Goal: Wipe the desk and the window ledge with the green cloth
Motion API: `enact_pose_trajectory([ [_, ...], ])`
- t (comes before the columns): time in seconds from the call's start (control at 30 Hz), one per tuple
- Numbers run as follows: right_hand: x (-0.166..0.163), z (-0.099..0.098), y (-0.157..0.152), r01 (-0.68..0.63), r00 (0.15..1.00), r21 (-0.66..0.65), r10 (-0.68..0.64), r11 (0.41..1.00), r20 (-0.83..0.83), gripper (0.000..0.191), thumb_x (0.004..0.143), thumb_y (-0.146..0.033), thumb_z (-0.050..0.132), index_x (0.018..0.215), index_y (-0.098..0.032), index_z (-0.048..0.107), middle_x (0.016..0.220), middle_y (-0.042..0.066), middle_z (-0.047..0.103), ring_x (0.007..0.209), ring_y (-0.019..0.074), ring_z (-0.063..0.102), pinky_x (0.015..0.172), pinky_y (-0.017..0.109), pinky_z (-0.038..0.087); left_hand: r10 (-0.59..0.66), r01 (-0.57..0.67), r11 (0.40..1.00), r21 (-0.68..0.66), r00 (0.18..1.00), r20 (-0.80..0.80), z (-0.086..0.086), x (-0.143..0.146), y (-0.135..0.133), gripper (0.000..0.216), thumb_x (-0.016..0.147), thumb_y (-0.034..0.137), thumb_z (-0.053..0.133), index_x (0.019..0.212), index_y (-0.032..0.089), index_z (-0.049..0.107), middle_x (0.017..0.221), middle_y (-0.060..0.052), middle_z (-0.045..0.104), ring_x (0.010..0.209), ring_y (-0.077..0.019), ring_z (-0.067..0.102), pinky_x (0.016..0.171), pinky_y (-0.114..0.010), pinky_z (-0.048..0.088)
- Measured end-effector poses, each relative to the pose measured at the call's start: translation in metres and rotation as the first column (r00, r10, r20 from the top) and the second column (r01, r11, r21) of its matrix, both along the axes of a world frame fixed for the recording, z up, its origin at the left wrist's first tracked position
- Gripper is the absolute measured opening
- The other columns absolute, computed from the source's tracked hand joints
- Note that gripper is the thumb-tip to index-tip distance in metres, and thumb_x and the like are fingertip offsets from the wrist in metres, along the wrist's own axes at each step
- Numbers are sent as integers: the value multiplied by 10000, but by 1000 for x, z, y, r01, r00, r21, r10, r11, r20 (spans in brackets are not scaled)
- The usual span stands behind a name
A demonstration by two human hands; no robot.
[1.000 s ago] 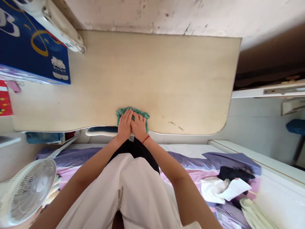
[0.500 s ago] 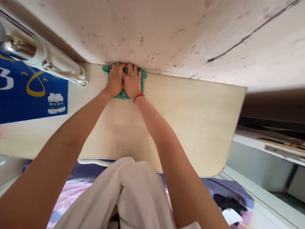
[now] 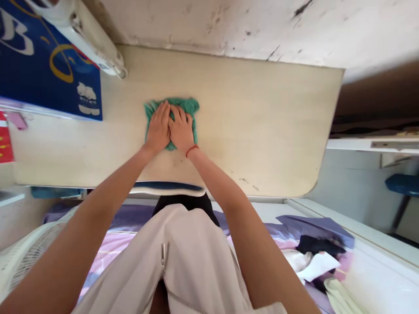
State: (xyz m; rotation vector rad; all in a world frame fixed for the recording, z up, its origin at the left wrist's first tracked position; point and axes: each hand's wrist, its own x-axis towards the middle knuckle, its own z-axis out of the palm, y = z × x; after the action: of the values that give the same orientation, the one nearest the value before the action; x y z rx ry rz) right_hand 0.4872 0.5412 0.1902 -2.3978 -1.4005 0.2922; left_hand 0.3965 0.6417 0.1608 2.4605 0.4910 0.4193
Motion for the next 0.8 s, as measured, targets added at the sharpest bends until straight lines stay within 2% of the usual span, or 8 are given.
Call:
enact_pose_trajectory([
  [0.17,-127,13,-90,-4,996,-147,-9,989,-91,496,1096,-158,444,1547,-215,640,1598,170,518,1507,314,409,1203,486,377,-60,62,998,13,990,-128,14,-134,-92,613,1053,230,336,1650,103,390,1686,-200,464,1638,-280,345,1350,-505,340],
  [0.23,-154,18,-108,8,992,-208,-35,978,-123,496,1076,-161,472,1519,-256,672,1587,160,536,1477,323,436,1165,487,407,-92,90,996,-15,982,-167,18,-161,-108,612,1046,228,344,1636,82,413,1668,-221,483,1623,-286,375,1335,-515,373],
  [0.3,-161,20,-109,13,989,-250,-50,968,-142,499,1063,-165,484,1501,-286,691,1581,162,543,1453,336,457,1140,499,426,-134,128,991,-46,974,-181,19,-166,-108,614,1037,229,351,1622,61,433,1656,-240,491,1612,-293,397,1327,-521,389],
  [0.37,-148,19,-94,7,988,-254,-46,967,-145,515,1059,-161,473,1516,-274,681,1576,179,543,1441,344,467,1139,510,429,-157,148,987,-68,973,-171,18,-152,-92,620,1031,234,348,1618,57,439,1653,-245,491,1606,-296,407,1330,-528,383],
  [0.43,-117,16,-61,6,990,-212,-35,977,-135,530,1068,-165,447,1554,-237,644,1584,194,527,1448,341,460,1154,509,420,-128,117,990,-76,980,-152,15,-120,-60,616,1038,249,339,1621,78,437,1662,-233,486,1609,-293,401,1342,-532,358],
  [0.67,49,4,116,-29,993,18,31,999,-112,460,1168,-265,374,1549,-157,608,1626,188,454,1494,296,385,1219,487,344,48,-50,999,-23,997,-61,-3,49,110,537,1063,252,415,1587,137,441,1670,-175,477,1623,-272,365,1372,-532,286],
  [0.73,83,3,151,-64,991,46,69,997,-115,464,1194,-292,334,1520,-121,615,1596,196,462,1484,283,381,1224,485,324,84,-84,996,8,996,-39,-6,82,146,502,1081,267,427,1555,103,433,1638,-198,496,1608,-274,365,1364,-546,285],
  [0.8,102,3,171,-91,989,61,97,994,-108,463,1201,-323,333,1505,-123,619,1553,188,490,1460,285,394,1215,492,334,106,-105,994,34,994,-32,-8,100,167,467,1096,298,437,1506,74,444,1581,-220,534,1557,-283,404,1355,-560,288],
])
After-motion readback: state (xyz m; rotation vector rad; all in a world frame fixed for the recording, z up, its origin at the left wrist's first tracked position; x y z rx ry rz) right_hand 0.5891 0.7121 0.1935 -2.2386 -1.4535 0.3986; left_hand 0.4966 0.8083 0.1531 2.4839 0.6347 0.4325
